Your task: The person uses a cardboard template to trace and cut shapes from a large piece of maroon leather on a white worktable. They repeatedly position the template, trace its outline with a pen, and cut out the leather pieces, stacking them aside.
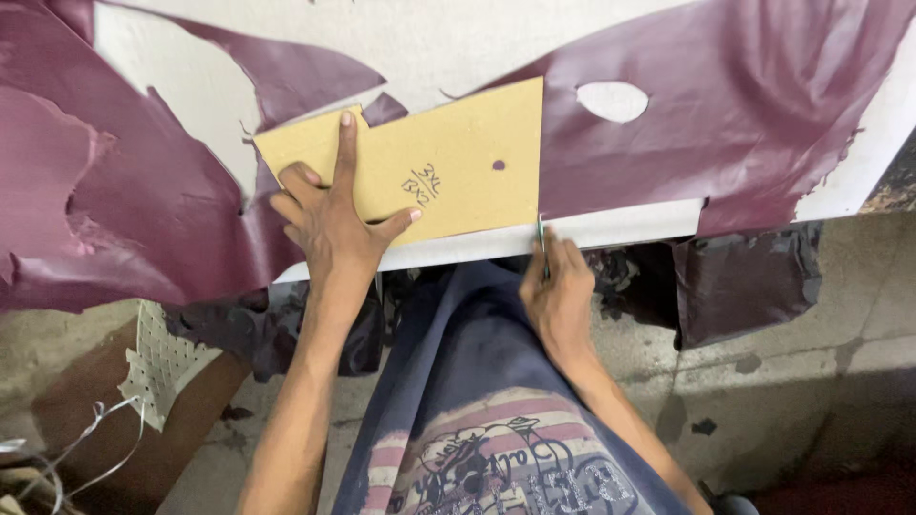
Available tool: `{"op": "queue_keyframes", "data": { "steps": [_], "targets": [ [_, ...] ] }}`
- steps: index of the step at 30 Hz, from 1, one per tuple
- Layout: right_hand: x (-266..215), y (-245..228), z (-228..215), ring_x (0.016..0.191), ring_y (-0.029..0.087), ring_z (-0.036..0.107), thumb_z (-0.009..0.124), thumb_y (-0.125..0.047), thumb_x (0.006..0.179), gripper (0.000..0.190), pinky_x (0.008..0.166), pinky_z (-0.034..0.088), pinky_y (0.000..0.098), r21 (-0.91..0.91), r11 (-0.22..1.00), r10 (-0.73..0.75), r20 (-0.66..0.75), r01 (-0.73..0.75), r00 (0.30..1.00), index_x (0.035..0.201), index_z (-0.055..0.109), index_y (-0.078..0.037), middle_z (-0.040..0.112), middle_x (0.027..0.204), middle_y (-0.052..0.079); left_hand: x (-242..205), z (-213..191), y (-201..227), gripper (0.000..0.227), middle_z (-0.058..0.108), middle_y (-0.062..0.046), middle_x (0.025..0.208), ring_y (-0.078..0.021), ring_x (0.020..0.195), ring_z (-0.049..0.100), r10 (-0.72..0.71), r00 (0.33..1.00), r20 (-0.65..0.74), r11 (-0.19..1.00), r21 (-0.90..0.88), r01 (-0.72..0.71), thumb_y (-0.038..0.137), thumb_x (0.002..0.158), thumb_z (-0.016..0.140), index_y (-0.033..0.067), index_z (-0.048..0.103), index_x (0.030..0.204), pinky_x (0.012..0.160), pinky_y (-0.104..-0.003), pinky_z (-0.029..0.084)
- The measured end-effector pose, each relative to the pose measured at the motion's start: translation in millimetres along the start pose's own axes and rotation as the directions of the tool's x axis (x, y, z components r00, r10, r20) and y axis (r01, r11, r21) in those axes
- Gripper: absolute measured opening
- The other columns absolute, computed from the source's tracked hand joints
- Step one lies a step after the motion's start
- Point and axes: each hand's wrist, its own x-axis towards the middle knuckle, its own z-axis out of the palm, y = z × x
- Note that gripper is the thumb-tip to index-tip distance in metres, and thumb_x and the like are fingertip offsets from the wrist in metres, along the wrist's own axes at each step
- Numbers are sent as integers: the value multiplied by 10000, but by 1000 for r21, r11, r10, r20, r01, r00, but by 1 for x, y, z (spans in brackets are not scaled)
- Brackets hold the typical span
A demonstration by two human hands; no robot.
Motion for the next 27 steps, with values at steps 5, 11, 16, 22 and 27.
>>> {"op": "queue_keyframes", "data": {
  "steps": [5,11,16,22,27],
  "targets": [
    [-27,14,-27,669,366,667,659,72,893,274,596,502,412,-9,986,166,234,-168,958,1162,709,88,667,855,239,-7,4,-14,1289,358,-226,1164,-397,993,359,80,996,-34,995,62,-78,410,562,1031,348,282,1609,806,-518,438],
    [-16,-3,-26,826,282,681,598,93,827,431,694,554,384,180,963,-254,359,201,898,1241,692,19,613,902,141,-9,-17,-20,1231,410,-158,1200,-368,1032,439,71,997,34,997,39,-73,271,600,987,409,275,1594,837,-524,484],
    [0,-44,56,924,278,591,671,19,723,573,768,543,390,260,743,-663,414,617,624,1295,654,3,573,985,108,-14,-28,-20,1234,416,-130,1215,-361,1069,463,51,998,35,999,-16,-50,215,585,981,425,281,1580,824,-532,489],
    [-1,-54,107,1067,324,592,688,-82,756,413,872,555,391,187,637,-724,478,748,498,1153,647,22,598,1125,134,-1,-18,-32,1255,414,-153,1241,-392,1081,482,76,997,29,996,-37,-75,166,566,980,418,275,1573,824,-543,523],
    [10,-55,107,1140,368,587,661,-48,727,491,849,556,387,199,612,-723,532,765,440,1211,661,35,614,1218,160,4,-21,-25,1272,402,-198,1255,-413,1029,510,64,998,28,998,9,-64,70,589,953,411,255,1596,804,-498,558]
  ]
}}
